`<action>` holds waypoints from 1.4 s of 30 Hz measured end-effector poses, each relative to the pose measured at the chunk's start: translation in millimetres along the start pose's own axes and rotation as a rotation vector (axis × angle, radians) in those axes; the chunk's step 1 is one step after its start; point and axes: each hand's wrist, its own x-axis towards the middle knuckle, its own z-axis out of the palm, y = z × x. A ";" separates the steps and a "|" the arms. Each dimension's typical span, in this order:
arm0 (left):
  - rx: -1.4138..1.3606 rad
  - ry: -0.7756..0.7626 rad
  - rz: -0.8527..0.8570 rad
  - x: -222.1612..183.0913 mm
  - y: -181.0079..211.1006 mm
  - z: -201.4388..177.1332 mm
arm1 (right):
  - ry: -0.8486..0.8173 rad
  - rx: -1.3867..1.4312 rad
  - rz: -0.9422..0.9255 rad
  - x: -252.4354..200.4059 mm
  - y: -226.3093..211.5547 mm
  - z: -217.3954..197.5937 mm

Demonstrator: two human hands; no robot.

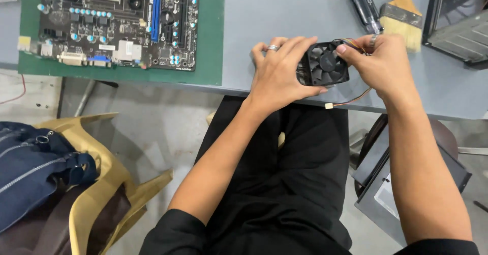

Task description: Installing a CPU fan and heatsink onto a motherboard and securing it with a screwdriver.

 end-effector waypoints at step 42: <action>-0.193 -0.294 0.058 6.9 -12.7 -18.4 | -0.227 0.034 -0.355 -15.7 16.9 -11.7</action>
